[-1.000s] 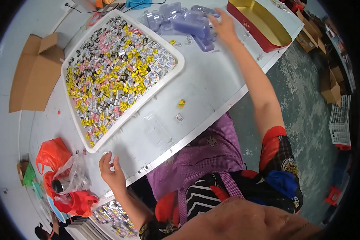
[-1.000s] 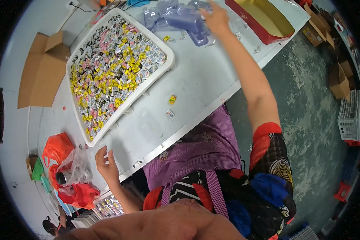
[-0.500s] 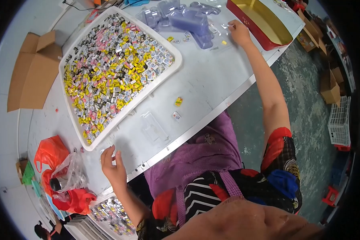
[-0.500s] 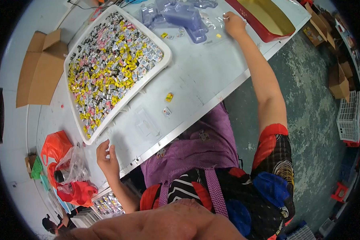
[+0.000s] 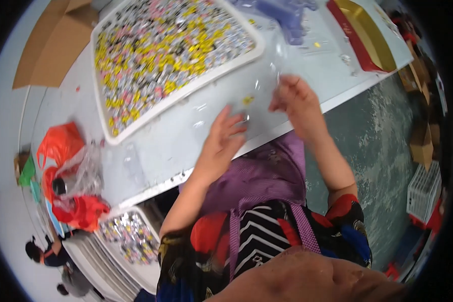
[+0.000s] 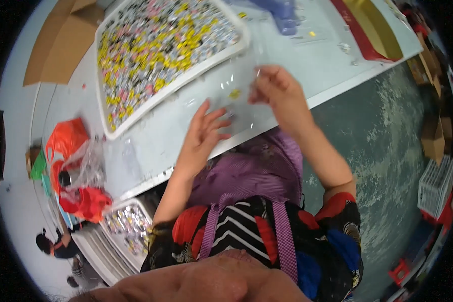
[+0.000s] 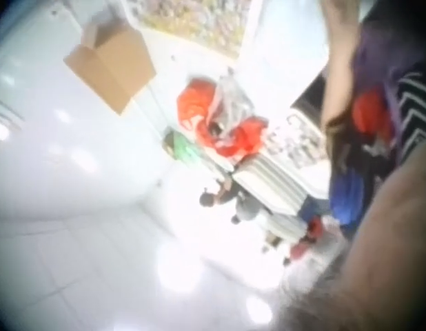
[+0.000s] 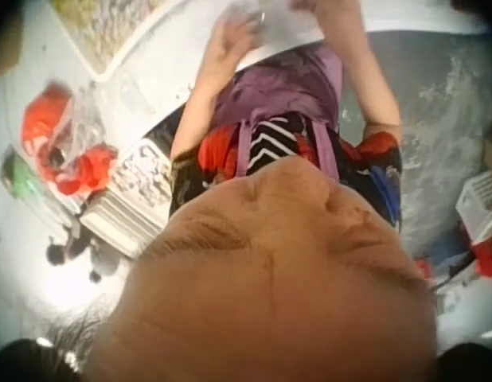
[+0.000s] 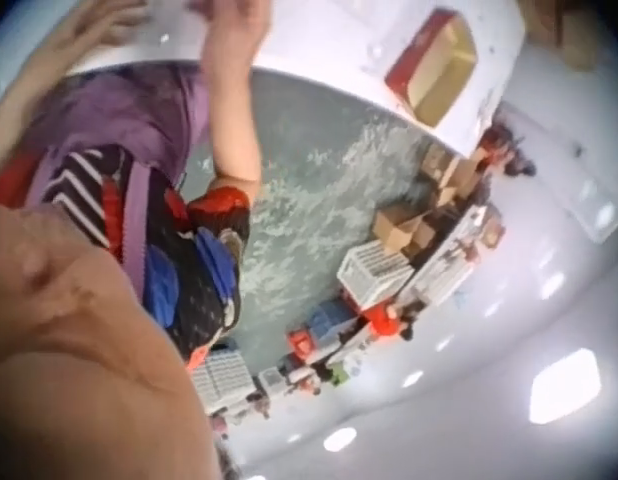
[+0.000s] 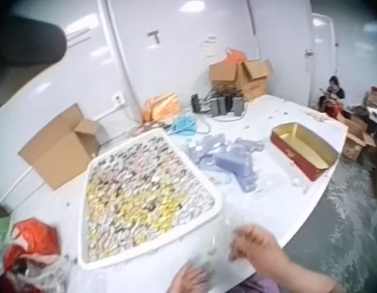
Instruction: Picking small character-printed toy blocks from a large tray and placing them into individual slots of a clear plastic display package.
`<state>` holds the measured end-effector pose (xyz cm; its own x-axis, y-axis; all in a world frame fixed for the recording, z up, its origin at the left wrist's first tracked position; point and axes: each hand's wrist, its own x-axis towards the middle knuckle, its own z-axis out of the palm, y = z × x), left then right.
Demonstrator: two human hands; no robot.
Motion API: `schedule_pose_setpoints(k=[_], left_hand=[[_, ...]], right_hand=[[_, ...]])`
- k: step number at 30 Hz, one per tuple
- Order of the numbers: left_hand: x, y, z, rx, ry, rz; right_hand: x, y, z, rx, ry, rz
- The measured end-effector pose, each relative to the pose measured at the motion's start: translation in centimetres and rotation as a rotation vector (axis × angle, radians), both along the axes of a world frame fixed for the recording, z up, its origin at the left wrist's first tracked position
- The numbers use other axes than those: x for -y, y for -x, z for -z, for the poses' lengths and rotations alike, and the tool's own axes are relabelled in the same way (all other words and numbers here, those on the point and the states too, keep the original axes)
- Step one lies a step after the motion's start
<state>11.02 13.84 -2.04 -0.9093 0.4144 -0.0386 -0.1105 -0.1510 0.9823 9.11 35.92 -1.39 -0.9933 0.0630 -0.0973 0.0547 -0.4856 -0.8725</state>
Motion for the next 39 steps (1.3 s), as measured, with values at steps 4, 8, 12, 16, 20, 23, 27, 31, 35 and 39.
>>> schedule_pose_setpoints(k=[4,8,12,16,20,23,27,31,35,39], left_hand=[[-0.5,0.4,0.1,0.202,-0.047,-0.100],[4.0,-0.1,0.0,0.105,-0.041,-0.328],[10.4,-1.3,-1.8,-0.339,0.480,-0.378],[13.7,-3.0,-2.9,-0.423,0.506,-0.265],[14.1,-4.0,-2.6,-0.516,0.780,-0.179],[15.0,-4.1,-1.1,-0.696,1.002,-0.176],[15.9,-3.2,0.5,-0.689,1.006,-0.193],[16.8,-1.1,0.7,-0.594,0.892,-0.142],[18.0,0.3,0.9,-0.585,0.890,-0.082],[18.2,0.7,0.8,-0.567,0.873,-0.099]], right_hand=[[4.3,-3.1,1.4,0.157,0.116,-0.094],[3.0,-2.4,2.1,0.107,-0.201,0.160],[-2.6,-1.1,4.1,0.041,-0.771,0.298],[-4.5,0.0,5.0,0.035,-1.075,0.367],[-3.6,1.1,4.5,-0.015,-1.693,0.378],[-2.0,1.3,3.9,-0.301,-1.886,0.489],[5.4,0.7,2.8,-0.656,-1.579,0.042],[11.1,2.1,3.1,-0.860,-1.545,-0.117],[12.1,2.2,3.8,-0.851,-1.584,-0.217],[12.6,-0.3,2.6,-0.724,-1.533,-0.387]])
